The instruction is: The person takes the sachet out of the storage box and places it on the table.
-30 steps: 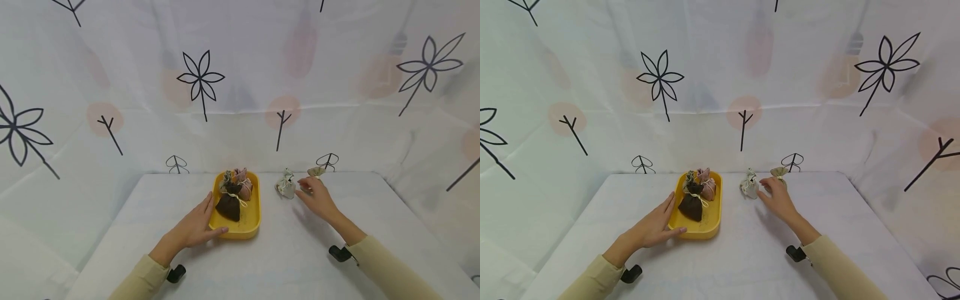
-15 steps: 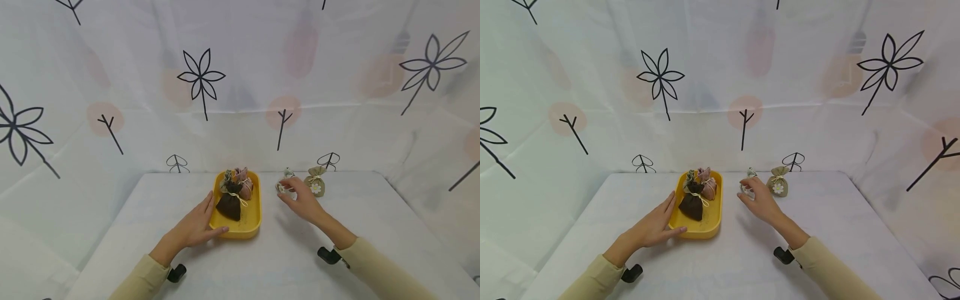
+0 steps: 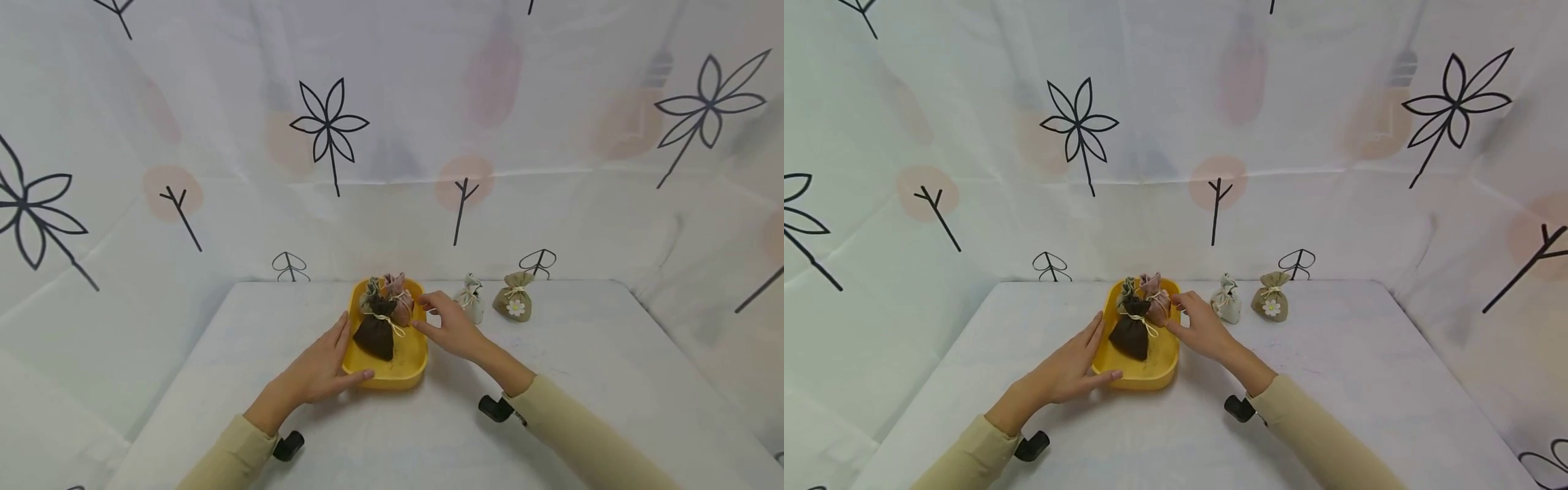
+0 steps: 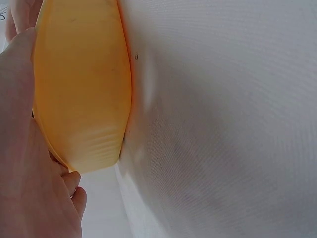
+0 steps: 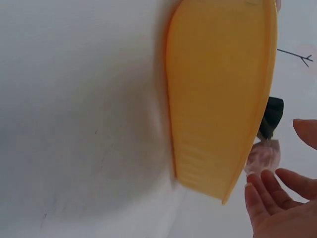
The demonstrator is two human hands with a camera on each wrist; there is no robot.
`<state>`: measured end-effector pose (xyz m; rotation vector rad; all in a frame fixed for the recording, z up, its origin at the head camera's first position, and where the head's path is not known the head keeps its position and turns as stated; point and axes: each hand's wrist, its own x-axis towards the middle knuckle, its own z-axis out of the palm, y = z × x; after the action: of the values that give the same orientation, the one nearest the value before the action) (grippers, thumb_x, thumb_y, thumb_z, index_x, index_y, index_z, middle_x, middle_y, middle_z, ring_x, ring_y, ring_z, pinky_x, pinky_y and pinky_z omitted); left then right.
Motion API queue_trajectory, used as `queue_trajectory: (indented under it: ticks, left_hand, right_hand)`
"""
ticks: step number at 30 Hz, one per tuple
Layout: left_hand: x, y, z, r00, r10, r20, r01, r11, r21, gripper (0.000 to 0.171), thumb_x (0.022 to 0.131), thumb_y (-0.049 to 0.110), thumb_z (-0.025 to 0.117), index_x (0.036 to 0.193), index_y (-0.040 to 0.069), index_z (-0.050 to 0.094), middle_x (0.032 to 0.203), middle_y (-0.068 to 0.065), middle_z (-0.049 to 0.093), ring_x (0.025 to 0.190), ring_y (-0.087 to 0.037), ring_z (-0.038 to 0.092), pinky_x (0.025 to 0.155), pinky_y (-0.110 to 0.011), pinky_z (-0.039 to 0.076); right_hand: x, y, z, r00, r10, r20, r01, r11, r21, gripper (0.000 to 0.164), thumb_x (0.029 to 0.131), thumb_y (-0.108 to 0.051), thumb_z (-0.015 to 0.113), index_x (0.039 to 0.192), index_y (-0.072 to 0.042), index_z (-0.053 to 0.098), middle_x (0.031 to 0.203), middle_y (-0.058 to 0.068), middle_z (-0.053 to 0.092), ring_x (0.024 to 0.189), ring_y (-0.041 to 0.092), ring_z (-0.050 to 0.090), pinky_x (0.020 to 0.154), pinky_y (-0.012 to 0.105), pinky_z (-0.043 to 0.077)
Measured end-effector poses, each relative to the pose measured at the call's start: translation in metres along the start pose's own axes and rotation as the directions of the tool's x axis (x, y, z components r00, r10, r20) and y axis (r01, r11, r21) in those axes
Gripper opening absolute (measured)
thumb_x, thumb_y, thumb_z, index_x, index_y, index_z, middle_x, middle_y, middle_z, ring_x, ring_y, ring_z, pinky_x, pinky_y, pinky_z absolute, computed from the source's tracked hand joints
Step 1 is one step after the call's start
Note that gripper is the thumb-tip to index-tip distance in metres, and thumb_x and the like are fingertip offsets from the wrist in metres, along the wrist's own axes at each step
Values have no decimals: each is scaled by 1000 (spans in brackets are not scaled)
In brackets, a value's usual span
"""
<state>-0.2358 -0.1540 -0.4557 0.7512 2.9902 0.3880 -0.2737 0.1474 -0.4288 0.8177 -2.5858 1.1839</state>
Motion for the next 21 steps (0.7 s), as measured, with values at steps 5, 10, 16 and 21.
queue_trajectory:
  ticks: [5,10,16,21]
  left_hand:
    - [1,-1,0,1000,-6,0,6,1000,-2,115,90,85,40,164,3,3,172,-11,0,157,-28,16,125,-44,24]
    - [0,0,0,1000,-8,9,8,1000,-10,115,90,84,41,164,4,3,172,-11,0,156,-28,17,125,-45,25]
    - [-1,2,-2,1000,-9,14,10,1000,-15,114,91,83,41,164,4,3,172,-10,-1,156,-28,18,125,-45,25]
    - [-2,2,-3,1000,-11,13,12,1000,-29,114,91,82,43,164,4,4,172,-10,0,156,-28,18,124,-46,25]
  right_hand:
    - [12,-3,12,998,35,61,-38,998,46,43,98,-17,71,130,8,59,125,23,61,119,39,61,104,52,51]
    - [21,-4,23,992,51,114,-59,996,66,39,98,-16,70,128,7,62,123,22,63,119,39,61,105,52,50]
    - [31,-10,36,987,76,144,-80,997,22,33,96,-18,73,120,3,66,113,16,67,103,30,63,93,46,55]
    - [37,-16,45,980,151,127,-148,989,-28,30,95,-20,74,117,-1,68,108,9,69,96,21,60,89,40,55]
